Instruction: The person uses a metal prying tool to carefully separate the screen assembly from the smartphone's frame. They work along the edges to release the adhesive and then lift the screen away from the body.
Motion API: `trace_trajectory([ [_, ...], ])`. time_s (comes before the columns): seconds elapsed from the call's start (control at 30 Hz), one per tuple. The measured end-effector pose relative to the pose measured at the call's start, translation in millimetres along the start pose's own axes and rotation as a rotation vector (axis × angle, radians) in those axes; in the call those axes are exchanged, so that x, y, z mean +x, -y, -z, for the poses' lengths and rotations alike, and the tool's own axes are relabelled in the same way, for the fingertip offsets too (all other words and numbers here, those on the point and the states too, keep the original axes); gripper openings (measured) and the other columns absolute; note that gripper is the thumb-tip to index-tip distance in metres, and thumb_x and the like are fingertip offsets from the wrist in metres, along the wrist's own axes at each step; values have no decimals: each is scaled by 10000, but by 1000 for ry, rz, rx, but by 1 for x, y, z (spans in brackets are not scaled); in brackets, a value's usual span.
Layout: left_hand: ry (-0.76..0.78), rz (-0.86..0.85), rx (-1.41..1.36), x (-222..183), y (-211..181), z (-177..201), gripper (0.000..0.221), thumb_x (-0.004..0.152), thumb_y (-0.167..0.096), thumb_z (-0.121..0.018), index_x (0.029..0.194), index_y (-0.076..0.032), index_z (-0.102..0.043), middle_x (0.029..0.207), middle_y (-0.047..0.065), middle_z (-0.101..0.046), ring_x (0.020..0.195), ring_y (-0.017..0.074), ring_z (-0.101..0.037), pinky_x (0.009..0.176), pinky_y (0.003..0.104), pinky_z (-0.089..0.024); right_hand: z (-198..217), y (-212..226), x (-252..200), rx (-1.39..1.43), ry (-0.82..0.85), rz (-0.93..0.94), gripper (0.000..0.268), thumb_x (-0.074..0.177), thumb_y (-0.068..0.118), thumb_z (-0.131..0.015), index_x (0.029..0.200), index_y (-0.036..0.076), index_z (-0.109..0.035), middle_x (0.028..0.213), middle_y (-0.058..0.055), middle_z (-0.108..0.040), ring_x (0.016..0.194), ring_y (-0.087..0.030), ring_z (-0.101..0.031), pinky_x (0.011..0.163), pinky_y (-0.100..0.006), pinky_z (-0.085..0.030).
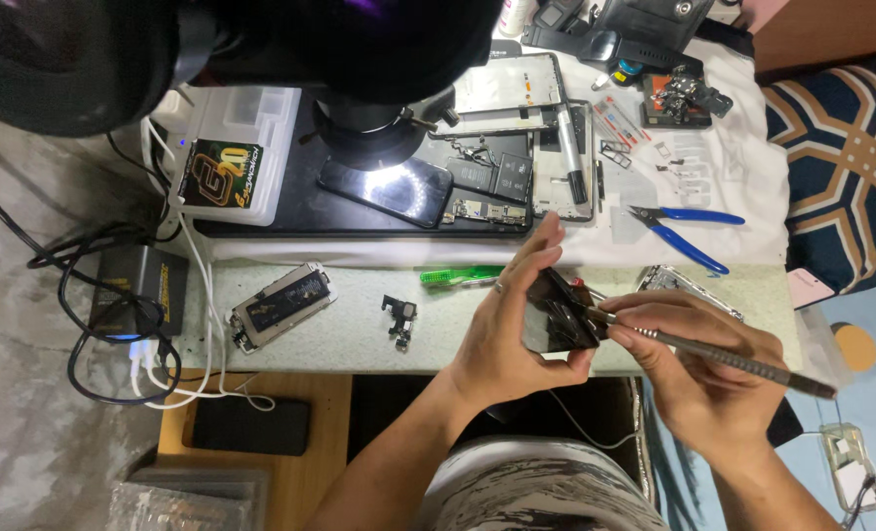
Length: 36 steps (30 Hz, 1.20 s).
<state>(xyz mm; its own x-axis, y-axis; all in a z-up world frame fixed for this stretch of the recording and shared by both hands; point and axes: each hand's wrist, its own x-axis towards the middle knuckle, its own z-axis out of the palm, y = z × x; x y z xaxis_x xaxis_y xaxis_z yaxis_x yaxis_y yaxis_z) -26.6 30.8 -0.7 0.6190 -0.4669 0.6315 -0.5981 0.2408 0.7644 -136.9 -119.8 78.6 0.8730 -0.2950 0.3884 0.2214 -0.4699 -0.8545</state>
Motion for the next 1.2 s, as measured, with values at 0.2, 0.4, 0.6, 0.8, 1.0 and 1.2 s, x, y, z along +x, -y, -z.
trace_trajectory([
  [0.2, -83, 79, 181, -7, -10, -2, 912, 649, -169, -919, 1449, -51, -498, 1337, 184, -517, 1269, 367, -562, 1099, 411, -518, 4, -16, -4, 167, 14, 39, 116, 945, -50, -716, 1056, -28, -693, 1020, -213, -741, 965, -236, -752, 850, -311, -631],
  [0.4, -97, 54, 188, -15, -9, 0, 905, 723, -217, -908, 1509, -45, -493, 1357, 139, -576, 1149, 273, -662, 979, 349, -595, 3, -33, -10, 205, -27, -96, 130, 932, -103, -705, 1054, -63, -690, 1011, -226, -730, 926, -243, -723, 883, -331, -607],
  [0.6, -40, 65, 78, -8, -9, 3, 905, 773, -200, -903, 1550, -46, -465, 1400, 132, -636, 1238, 246, -688, 1032, 324, -608, 4, -16, -6, -32, -26, 202, 291, 903, -74, -720, 829, 76, -483, 986, -161, -703, 1031, -275, -750, 842, -320, -616],
  [0.8, 10, 48, 57, 0, -8, 6, 905, 717, -142, -902, 1519, -63, -490, 1472, 122, -630, 1339, 257, -635, 1146, 335, -531, 4, 3, 1, -114, 27, 202, 138, 941, -43, -741, 930, 30, -624, 988, -174, -722, 952, -275, -764, 790, -311, -620],
  [1.0, 66, 90, -48, -2, -9, 13, 905, 732, -106, -879, 1540, -56, -474, 1468, 137, -609, 1391, 262, -616, 1185, 341, -519, 2, 9, 2, -130, 67, 250, 124, 939, 4, -714, 1039, -36, -653, 1013, -193, -731, 955, -252, -763, 771, -290, -625],
  [1.2, 67, 69, -33, -2, -10, 18, 883, 741, -111, -865, 1532, -57, -478, 1449, 123, -624, 1382, 260, -627, 1192, 341, -515, 0, -10, -8, 83, 20, 90, 126, 938, -9, -728, 1051, -30, -677, 993, -203, -743, 938, -255, -763, 766, -288, -638],
])
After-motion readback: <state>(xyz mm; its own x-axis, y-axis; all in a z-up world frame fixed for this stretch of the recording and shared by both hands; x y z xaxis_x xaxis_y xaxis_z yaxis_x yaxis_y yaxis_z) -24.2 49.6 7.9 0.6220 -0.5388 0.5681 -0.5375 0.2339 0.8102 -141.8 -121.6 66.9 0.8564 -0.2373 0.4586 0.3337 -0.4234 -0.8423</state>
